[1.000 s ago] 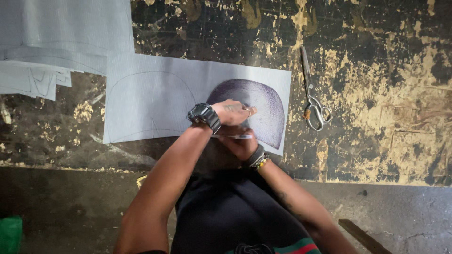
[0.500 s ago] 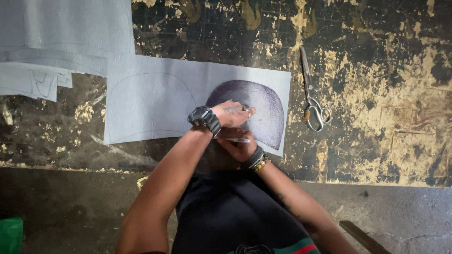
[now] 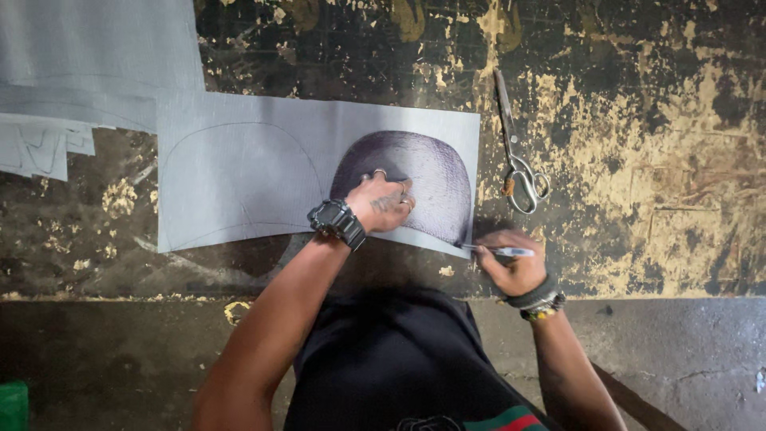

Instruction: The person places a curved template on sheets of white paper and traces its outline with a marker. They repeat this process across multiple sheets, stacking completed sheets to the side. Scissors are visible on the table but not used.

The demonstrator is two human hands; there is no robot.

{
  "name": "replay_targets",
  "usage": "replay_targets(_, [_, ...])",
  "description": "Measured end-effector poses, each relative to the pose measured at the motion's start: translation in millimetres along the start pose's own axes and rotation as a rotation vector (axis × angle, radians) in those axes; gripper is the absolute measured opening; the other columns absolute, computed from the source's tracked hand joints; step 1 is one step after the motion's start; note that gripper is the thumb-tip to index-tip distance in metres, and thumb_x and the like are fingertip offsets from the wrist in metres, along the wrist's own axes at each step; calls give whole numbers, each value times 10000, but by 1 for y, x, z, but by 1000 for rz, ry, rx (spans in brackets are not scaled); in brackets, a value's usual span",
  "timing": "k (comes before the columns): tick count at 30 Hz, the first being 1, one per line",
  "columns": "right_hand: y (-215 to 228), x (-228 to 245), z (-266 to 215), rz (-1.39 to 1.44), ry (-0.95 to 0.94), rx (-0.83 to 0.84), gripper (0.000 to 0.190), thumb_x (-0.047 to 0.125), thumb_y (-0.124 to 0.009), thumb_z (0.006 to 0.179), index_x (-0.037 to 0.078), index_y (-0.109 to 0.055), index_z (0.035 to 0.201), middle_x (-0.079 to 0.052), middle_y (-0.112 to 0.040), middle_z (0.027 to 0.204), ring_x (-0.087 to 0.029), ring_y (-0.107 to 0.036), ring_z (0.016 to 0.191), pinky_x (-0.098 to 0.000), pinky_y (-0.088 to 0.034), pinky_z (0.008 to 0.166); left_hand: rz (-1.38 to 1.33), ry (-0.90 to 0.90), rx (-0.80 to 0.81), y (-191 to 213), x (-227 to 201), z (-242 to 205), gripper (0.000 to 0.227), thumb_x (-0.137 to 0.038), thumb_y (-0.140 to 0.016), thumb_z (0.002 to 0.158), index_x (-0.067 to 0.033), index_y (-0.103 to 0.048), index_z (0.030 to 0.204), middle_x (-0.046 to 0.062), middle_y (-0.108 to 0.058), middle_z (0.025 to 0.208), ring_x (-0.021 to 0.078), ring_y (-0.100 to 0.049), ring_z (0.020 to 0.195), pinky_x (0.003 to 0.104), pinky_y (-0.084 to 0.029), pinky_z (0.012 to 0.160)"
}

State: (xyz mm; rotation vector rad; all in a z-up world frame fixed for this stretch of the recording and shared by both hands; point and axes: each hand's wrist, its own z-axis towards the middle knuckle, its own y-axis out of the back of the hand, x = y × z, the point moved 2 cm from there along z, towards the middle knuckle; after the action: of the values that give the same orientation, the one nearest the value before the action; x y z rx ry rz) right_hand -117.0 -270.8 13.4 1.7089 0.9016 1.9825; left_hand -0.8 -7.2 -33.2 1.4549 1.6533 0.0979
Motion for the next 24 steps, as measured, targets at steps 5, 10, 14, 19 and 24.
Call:
replay_targets(5, [9, 0, -8, -34, -31, -10, 56, 107, -737, 848, 53, -725, 853, -87, -760, 860, -232, -722, 770, -357, -552, 741, -49, 69, 30, 4, -2, -7, 558, -450, -505, 963, -271, -498, 1492, 392, -377, 1476, 625, -381, 1341, 575, -368, 1149])
replay_targets(10, [10, -4, -8, -61, -34, -3, 67, 111, -737, 841, 45, -724, 841, -94, -757, 854, -236, -725, 765, -358, -554, 733, -33, 77, 32, 5, -4, -7, 550, -455, -499, 972, -280, -496, 1494, 369, -378, 1489, 613, -395, 1346, 570, -384, 1142])
replay_targets(14, [9, -12, -9, -89, -84, 13, 88, 131, -741, 846, 47, -733, 823, -80, -766, 842, -217, -721, 719, -341, -561, 668, 10, 17, 21, 11, -8, -6, 549, -472, -484, 1002, -267, -457, 1511, 404, -318, 1474, 603, -287, 1388, 587, -303, 1152])
replay_targets(19, [20, -14, -34, 150, -378, -274, 174, 147, -729, 913, 14, -763, 1021, -116, -764, 897, -253, -664, 717, -347, -502, 644, 216, 56, 11, 0, -34, -51, 730, -479, -602, 876, -123, -436, 1491, 288, -355, 1511, 515, -398, 1362, 727, -366, 1042])
replay_targets(24, [15, -27, -21, -176, -126, -344, 235, 185, -578, 1117, 96, -687, 1305, -168, -735, 1203, -320, -702, 1115, -407, -534, 988, -142, -16, -390, -8, -6, -103, 651, -507, -631, 904, -10, -555, 1318, 340, -459, 1377, 516, -463, 1261, 642, -424, 977])
